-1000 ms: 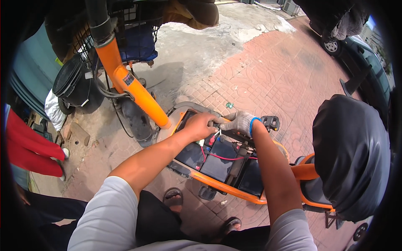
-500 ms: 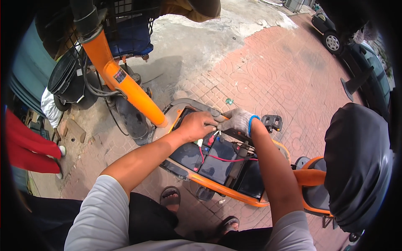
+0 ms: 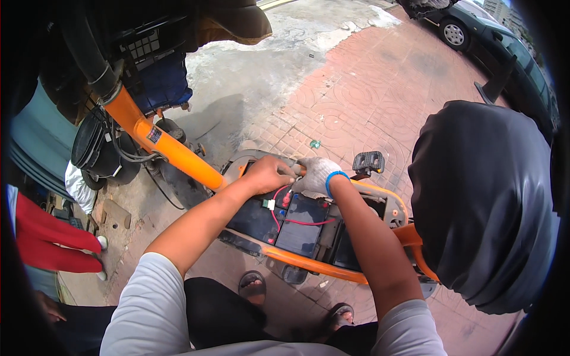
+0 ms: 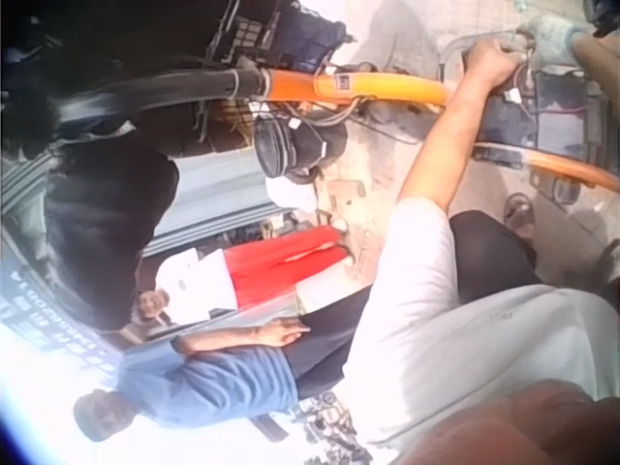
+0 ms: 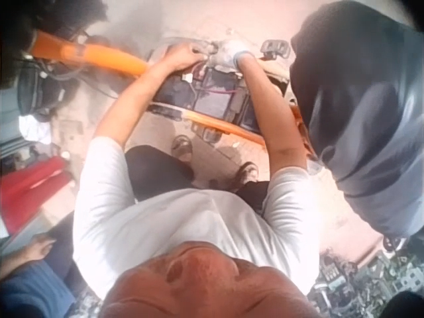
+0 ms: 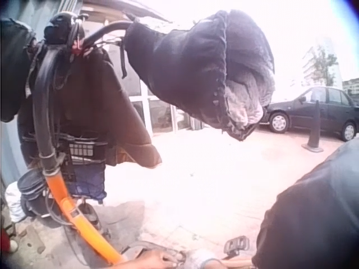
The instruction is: The person connects wires in an electric scooter's battery compartment by hand, places the footboard cover over the compartment, and secures it with screws using a power drill.
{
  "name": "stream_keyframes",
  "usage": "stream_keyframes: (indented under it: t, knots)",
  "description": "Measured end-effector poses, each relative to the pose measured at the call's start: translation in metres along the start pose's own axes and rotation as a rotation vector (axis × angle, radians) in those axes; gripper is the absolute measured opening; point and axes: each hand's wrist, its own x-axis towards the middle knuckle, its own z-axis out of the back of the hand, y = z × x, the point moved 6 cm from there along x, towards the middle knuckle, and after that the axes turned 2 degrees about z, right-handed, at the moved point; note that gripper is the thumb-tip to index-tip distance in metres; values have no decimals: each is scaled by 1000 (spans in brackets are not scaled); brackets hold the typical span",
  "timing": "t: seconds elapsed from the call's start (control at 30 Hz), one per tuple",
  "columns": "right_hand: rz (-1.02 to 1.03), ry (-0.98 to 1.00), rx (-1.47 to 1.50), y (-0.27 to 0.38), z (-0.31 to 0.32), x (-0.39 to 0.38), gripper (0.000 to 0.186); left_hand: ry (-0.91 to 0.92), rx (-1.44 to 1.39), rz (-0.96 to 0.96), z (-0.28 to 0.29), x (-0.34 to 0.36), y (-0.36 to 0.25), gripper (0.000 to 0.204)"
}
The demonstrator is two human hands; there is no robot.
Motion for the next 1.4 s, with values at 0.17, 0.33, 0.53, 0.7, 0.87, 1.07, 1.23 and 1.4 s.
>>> stream_keyframes:
  t: [0.17,0.33,0.53,0.7,0.87,1.07,1.23,1.4]
  knots:
    - [1,-64,68,-13,-1,0,68,-13,24,63,-5,3,-8,26]
    - [106,29,159,-21,5,-6,86,-31,-6,62,-4,3,-13,23]
    - [-43,8,-86,-6,2,-14,103,14,60,162,-7,17,-14,22]
    - [-67,69,-32,-11,3,-14,104,0,24,456,-10,24,0,25]
    - [26,14,24,2,8,-24,98,2,137,524,-1,23,-15,27]
    - [42,-26,104,-10,7,-31,90,77,-48,636,-6,22,3,33]
    - [-7,-51,80,2,9,-30,85,-22,-100,726,-8,15,8,30]
    - [-47,-102,37,-3,5,-22,86,-158,-120,743,-13,17,14,34]
